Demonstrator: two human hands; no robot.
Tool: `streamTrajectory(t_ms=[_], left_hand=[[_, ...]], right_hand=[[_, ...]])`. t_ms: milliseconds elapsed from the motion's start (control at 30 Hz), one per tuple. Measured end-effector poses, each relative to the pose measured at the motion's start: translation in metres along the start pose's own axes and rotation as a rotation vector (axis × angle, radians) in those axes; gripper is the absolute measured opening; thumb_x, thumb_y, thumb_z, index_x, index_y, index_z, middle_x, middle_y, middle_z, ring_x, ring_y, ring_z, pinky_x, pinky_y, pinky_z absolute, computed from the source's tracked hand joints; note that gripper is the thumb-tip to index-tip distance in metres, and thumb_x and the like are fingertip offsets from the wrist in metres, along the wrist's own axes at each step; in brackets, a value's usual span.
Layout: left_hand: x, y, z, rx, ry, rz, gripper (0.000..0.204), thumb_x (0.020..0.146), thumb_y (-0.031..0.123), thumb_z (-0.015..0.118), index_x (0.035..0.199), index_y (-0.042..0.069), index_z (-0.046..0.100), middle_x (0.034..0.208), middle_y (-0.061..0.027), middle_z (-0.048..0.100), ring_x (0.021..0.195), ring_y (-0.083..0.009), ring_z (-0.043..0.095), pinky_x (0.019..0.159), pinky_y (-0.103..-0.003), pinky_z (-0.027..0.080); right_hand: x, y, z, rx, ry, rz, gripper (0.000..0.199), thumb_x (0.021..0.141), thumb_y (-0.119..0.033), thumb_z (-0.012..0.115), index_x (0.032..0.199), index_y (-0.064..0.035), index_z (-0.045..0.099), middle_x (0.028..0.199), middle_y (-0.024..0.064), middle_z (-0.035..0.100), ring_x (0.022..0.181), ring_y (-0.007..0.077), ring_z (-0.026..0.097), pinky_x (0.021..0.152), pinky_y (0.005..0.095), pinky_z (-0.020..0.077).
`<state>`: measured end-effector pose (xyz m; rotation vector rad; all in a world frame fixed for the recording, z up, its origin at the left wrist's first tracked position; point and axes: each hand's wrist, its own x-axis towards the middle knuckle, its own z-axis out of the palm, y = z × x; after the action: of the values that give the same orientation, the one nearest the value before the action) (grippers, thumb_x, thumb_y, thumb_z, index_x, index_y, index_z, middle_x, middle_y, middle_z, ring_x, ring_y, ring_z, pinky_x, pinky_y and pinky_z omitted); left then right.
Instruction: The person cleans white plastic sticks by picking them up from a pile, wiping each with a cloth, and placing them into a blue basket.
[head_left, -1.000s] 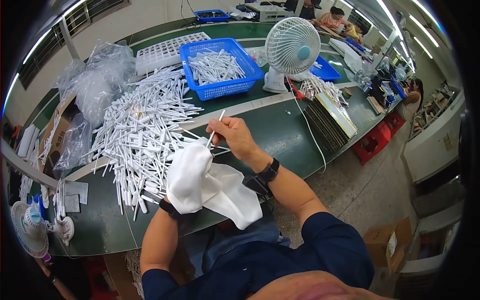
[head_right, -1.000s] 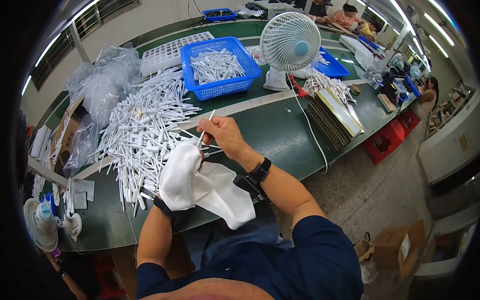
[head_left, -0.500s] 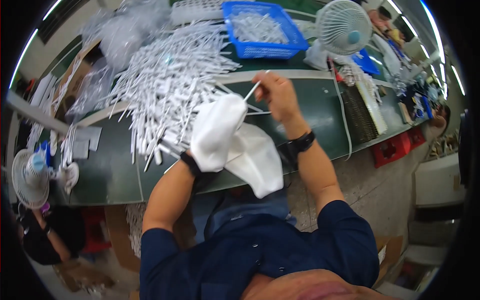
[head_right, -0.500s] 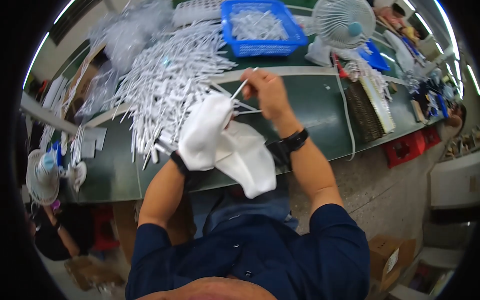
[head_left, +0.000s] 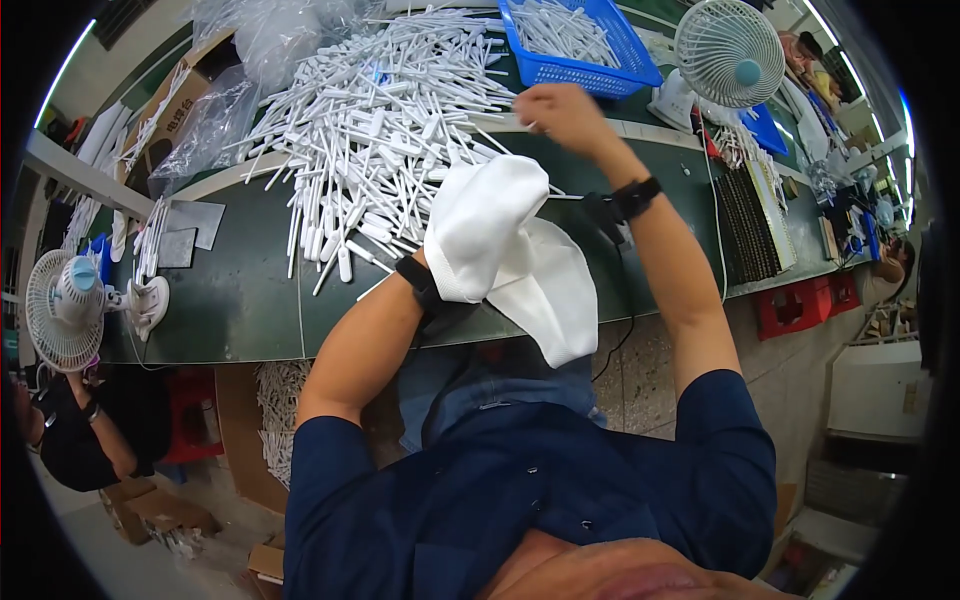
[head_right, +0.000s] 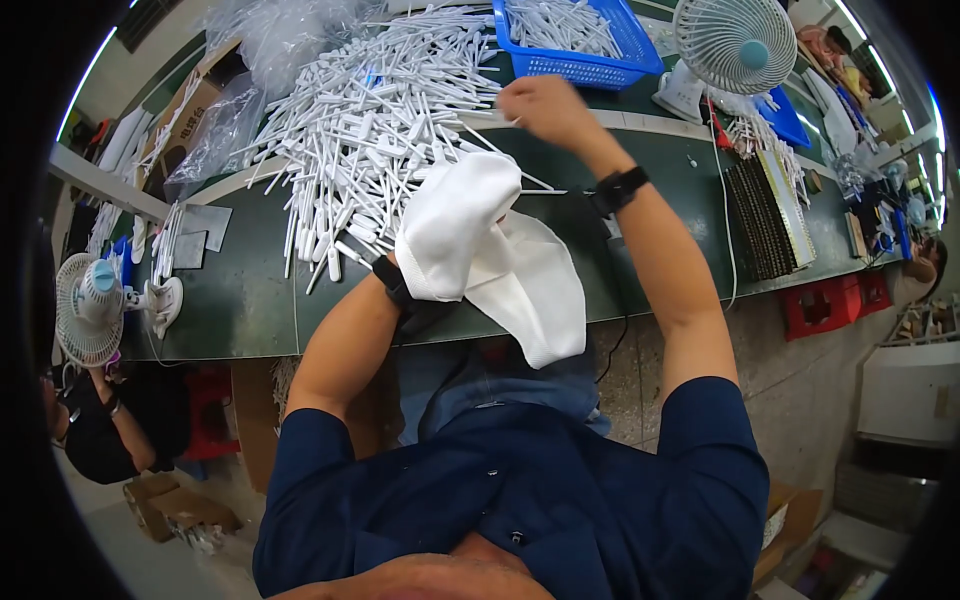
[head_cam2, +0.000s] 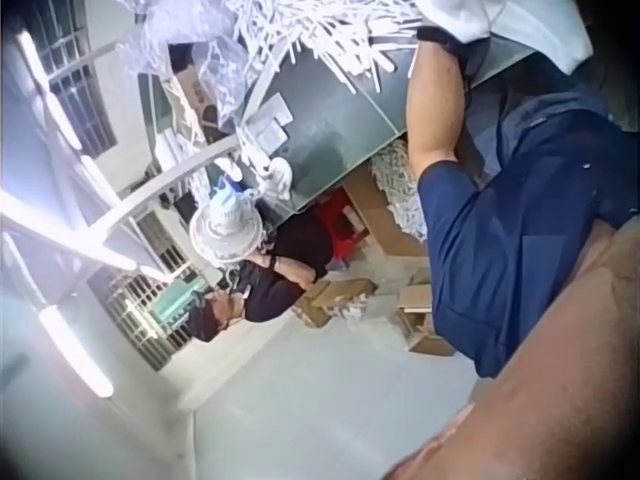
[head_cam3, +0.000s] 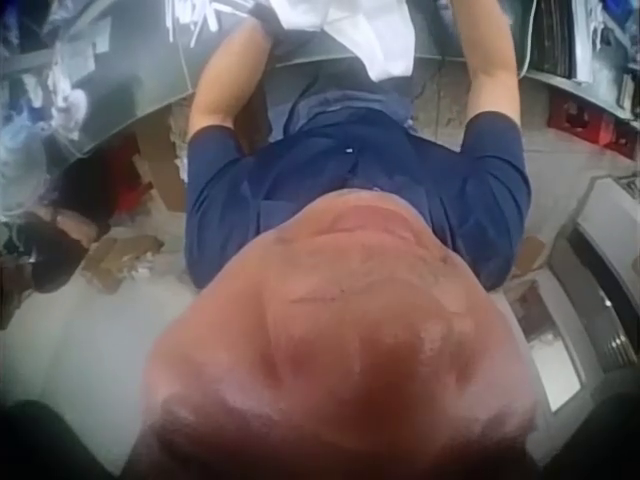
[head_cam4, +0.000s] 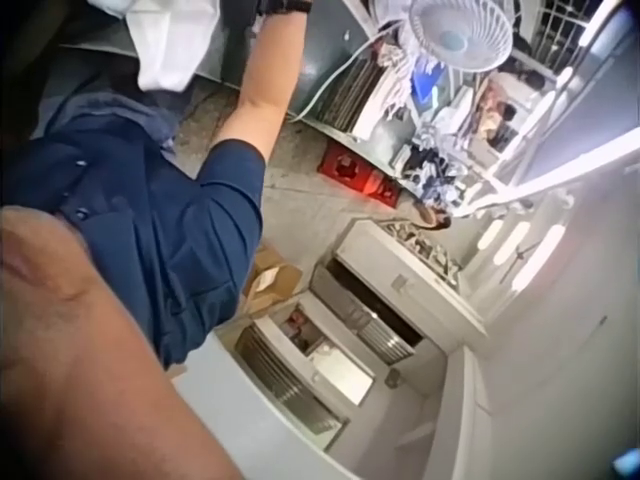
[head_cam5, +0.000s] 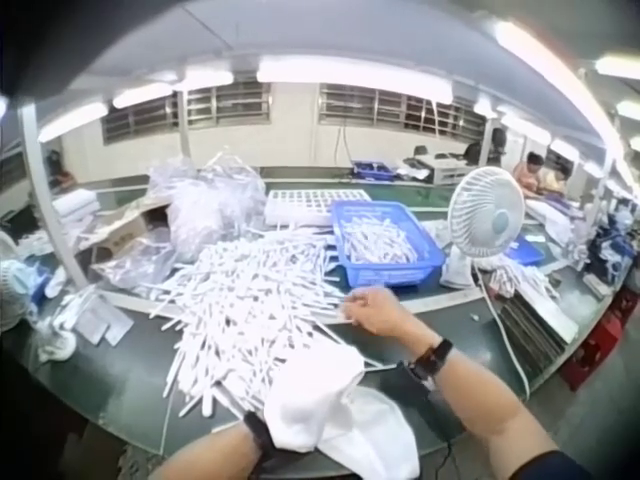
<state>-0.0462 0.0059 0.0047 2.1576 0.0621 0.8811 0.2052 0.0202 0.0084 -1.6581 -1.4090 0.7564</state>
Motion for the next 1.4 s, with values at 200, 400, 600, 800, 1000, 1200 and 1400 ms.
streamTrajectory(t_ms=[200,400,600,800,1000,1200,1400], left_hand=[[0.004,0.002,-0.014,0.354,-0.072,0.232,0.055,0.061,0.012,0.067,0.114,0.001,0.061,0.112,-0.0212,0.061,0.108,-0.0448,0.057,0.088,-0.045,0.048],[0.017,0.026,-0.016,0.18,0.183,0.424,0.04,0.069,0.007,0.068,0.109,0.003,0.063,0.1,-0.0177,0.064,0.092,-0.0419,0.062,0.077,-0.044,0.051],[0.012,0.014,-0.01,0.355,0.065,0.233,0.027,0.075,0.002,0.063,0.102,0.001,0.059,0.091,-0.0152,0.058,0.088,-0.0391,0.058,0.074,-0.044,0.048],[0.003,-0.022,-0.002,0.173,-0.011,-0.017,0.024,0.089,0.014,0.068,0.107,0.003,0.058,0.099,-0.0113,0.059,0.089,-0.0279,0.06,0.082,-0.036,0.049],[0.004,-0.029,0.015,-1.233,0.278,-0.703,0.024,0.105,0.035,0.061,0.105,0.011,0.058,0.094,0.0011,0.058,0.083,-0.007,0.056,0.07,-0.025,0.048],[0.023,0.01,0.009,-1.151,0.343,-0.792,0.029,0.109,0.037,0.047,0.095,0.012,0.055,0.084,0.0016,0.052,0.073,-0.0092,0.049,0.067,-0.026,0.043],[0.018,0.002,0.007,-1.158,0.168,-0.708,0.033,0.108,0.041,0.051,0.116,0.01,0.057,0.1,0.0007,0.06,0.09,-0.0119,0.061,0.077,-0.03,0.054]], right_hand=[[0.041,-0.001,0.059,-0.519,-0.032,-0.403,0.02,0.08,-0.01,0.068,0.093,0.0047,0.071,0.091,0.0287,0.07,0.087,0.0438,0.069,0.079,0.0487,0.0555],[0.052,0.022,0.061,-0.741,0.011,-0.44,0.029,0.076,-0.012,0.069,0.102,0.0017,0.071,0.099,0.0262,0.071,0.098,0.0458,0.066,0.088,0.052,0.0528],[0.021,0.004,0.029,-0.704,-0.012,-0.106,0.033,0.079,-0.023,0.072,0.102,0.0008,0.07,0.084,0.0233,0.07,0.083,0.0427,0.066,0.075,0.049,0.0526],[-0.04,-0.025,0.007,-0.086,0.13,0.062,0.029,0.089,-0.024,0.072,0.102,0.0016,0.071,0.086,0.0133,0.072,0.076,0.0227,0.066,0.071,0.0339,0.0513],[-0.07,-0.015,0.004,-0.006,0.264,-0.185,0.028,0.096,-0.025,0.072,0.105,0.0011,0.068,0.082,0.0034,0.067,0.074,0.0094,0.058,0.067,0.0267,0.0462],[-0.085,-0.03,0.008,0.14,0.611,-0.346,0.021,0.096,-0.014,0.073,0.11,0.0012,0.069,0.085,0.002,0.07,0.072,0.0088,0.06,0.068,0.0219,0.0461],[-0.083,-0.036,0.035,0.813,0.341,-0.17,0.014,0.095,-0.01,0.074,0.103,0.0006,0.07,0.085,0.0023,0.071,0.071,0.0065,0.061,0.065,0.0207,0.0467]])
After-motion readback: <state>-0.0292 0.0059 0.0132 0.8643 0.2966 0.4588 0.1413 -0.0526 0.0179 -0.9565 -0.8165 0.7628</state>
